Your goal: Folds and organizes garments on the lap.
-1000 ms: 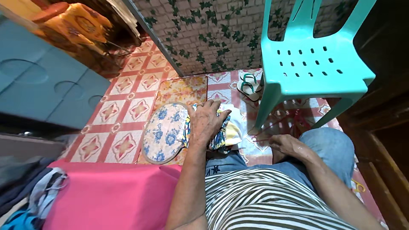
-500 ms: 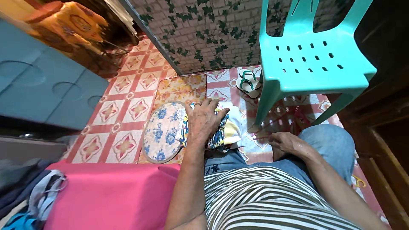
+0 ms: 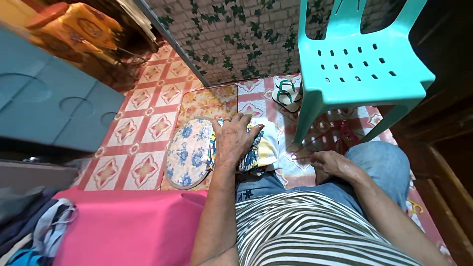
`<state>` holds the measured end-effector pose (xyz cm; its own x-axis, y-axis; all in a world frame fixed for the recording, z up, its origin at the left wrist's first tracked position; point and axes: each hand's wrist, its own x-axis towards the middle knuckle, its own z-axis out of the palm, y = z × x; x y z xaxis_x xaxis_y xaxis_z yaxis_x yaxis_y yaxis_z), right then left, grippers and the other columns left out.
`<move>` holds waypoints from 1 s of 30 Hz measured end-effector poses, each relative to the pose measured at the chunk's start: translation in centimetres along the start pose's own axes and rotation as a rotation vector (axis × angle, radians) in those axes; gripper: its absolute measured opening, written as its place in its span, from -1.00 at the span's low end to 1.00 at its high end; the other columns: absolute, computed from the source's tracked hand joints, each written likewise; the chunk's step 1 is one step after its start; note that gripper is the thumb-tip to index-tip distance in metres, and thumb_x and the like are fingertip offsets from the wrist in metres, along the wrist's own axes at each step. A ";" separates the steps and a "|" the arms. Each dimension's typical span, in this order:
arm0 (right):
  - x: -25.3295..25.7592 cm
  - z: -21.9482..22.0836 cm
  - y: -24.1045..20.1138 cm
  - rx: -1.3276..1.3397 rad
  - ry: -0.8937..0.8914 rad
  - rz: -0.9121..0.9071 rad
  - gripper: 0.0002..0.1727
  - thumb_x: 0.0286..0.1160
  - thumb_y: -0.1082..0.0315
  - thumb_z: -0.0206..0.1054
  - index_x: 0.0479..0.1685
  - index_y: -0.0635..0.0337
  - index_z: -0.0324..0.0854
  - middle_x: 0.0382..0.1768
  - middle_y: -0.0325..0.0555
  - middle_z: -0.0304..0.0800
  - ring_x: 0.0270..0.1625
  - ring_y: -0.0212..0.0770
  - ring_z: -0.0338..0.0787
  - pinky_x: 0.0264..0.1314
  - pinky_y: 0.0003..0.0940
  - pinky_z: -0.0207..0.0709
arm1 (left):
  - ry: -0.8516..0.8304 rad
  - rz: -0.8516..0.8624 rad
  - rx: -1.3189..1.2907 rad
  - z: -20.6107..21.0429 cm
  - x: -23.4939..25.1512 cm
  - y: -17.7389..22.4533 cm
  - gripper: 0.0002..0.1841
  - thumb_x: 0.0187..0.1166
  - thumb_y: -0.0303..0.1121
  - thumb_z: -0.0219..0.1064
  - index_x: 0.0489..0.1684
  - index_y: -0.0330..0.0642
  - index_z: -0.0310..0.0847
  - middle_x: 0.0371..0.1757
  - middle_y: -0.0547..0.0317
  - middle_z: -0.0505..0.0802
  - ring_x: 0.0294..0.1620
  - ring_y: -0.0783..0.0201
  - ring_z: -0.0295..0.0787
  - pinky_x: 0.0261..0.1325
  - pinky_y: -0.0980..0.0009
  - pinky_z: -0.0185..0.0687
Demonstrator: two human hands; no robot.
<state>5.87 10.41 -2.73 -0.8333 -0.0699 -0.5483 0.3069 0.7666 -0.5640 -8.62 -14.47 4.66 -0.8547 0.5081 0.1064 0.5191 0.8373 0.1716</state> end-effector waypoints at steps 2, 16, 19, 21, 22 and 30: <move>0.0 0.1 0.1 0.001 0.006 -0.005 -0.63 0.80 0.28 0.15 0.32 0.36 0.64 0.15 0.33 0.76 0.23 0.26 0.75 0.38 0.26 0.46 | 0.010 0.003 -0.001 0.1 0.0 0.0 -0.48 0.68 0.10 0.25 0.37 -0.08 0.73 0.41 -0.06 0.77 0.46 -0.25 0.60 0.52 -0.49 0.01; 0.0 0.0 0.1 -0.011 0.006 -0.010 -0.63 0.79 0.28 0.15 0.33 0.35 0.63 0.20 0.33 0.75 0.30 0.28 0.72 0.41 0.26 0.44 | 0.017 0.005 0.003 0.0 -0.1 0.1 -0.48 0.68 0.09 0.25 0.37 -0.10 0.72 0.42 -0.10 0.76 0.47 -0.28 0.59 0.51 -0.51 0.01; -0.1 0.0 0.0 -0.012 0.003 -0.009 -0.62 0.80 0.27 0.15 0.34 0.35 0.63 0.20 0.33 0.75 0.30 0.27 0.72 0.41 0.27 0.43 | 0.020 0.009 0.006 0.1 -0.1 0.0 -0.47 0.68 0.09 0.25 0.37 -0.11 0.72 0.40 -0.11 0.77 0.46 -0.28 0.60 0.50 -0.51 0.03; -0.2 -0.1 0.0 -0.015 0.004 -0.014 -0.62 0.80 0.28 0.14 0.33 0.36 0.63 0.19 0.33 0.75 0.29 0.28 0.72 0.40 0.28 0.44 | 0.019 0.009 0.010 0.1 -0.1 0.0 -0.47 0.68 0.10 0.24 0.37 -0.10 0.72 0.41 -0.10 0.76 0.47 -0.27 0.59 0.50 -0.51 0.03; -0.2 -0.1 0.0 -0.018 0.003 -0.015 -0.63 0.80 0.28 0.14 0.33 0.36 0.63 0.18 0.33 0.75 0.29 0.28 0.72 0.40 0.28 0.44 | 0.015 0.005 0.011 0.1 -0.1 0.0 -0.47 0.69 0.11 0.23 0.38 -0.09 0.72 0.41 -0.09 0.76 0.47 -0.27 0.59 0.51 -0.50 0.03; -0.2 0.0 0.1 -0.009 0.016 -0.039 -0.63 0.79 0.28 0.16 0.32 0.38 0.64 0.19 0.33 0.75 0.29 0.28 0.72 0.40 0.27 0.44 | 0.018 0.008 0.004 0.2 -0.1 -0.1 -0.47 0.68 0.11 0.23 0.38 -0.09 0.72 0.42 -0.08 0.76 0.49 -0.26 0.57 0.53 -0.51 -0.01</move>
<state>6.11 10.54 -2.67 -0.8516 -0.0897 -0.5165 0.2701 0.7693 -0.5789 -8.58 -14.53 4.47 -0.8501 0.5114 0.1255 0.5262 0.8338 0.1671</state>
